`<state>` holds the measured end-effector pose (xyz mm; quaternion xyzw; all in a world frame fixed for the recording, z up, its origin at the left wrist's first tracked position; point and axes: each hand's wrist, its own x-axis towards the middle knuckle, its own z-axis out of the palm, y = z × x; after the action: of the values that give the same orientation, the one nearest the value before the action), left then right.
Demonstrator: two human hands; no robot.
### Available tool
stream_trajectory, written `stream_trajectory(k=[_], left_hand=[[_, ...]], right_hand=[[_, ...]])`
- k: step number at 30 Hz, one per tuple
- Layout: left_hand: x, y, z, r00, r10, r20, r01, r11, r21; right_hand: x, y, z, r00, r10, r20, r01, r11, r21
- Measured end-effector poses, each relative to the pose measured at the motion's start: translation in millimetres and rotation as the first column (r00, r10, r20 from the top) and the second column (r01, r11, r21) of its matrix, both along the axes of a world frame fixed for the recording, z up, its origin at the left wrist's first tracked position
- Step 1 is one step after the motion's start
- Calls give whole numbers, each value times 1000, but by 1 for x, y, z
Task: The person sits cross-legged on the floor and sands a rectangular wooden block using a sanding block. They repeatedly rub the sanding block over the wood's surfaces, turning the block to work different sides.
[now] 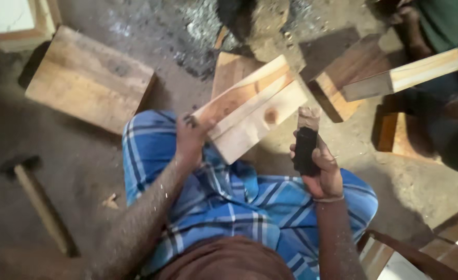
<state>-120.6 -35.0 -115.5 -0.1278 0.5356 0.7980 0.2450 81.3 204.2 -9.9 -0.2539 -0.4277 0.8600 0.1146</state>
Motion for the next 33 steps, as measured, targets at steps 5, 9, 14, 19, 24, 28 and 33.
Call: stream_trajectory(k=[5, 9, 14, 19, 24, 28, 33], left_hand=[[-30, -1, -44, 945, -324, 38, 318, 890, -328], [-44, -3, -54, 907, -420, 27, 420, 908, 10], [-47, -6, -50, 905, -396, 156, 409, 910, -63], [-50, 0, -56, 936, -328, 127, 338, 939, -60], [-47, 3, -68, 929, -319, 188, 341, 935, -97], [-43, 3, -71, 968, -238, 80, 240, 971, -13], [-42, 2, -64, 953, -265, 149, 274, 961, -38]], right_hand=[[2, -32, -23, 979, 47, 199, -104, 952, 287], [-38, -42, -43, 921, 5, 390, -372, 316, 873], [-79, -51, -61, 931, 60, 361, -344, -189, 920], [-84, -38, -35, 858, 19, 514, -478, -341, 810], [-122, -57, -12, 861, -100, 499, -509, -143, 849], [-112, -108, -10, 742, -107, 662, -669, -195, 717], [-99, -59, -15, 869, 116, 481, -423, -332, 843]])
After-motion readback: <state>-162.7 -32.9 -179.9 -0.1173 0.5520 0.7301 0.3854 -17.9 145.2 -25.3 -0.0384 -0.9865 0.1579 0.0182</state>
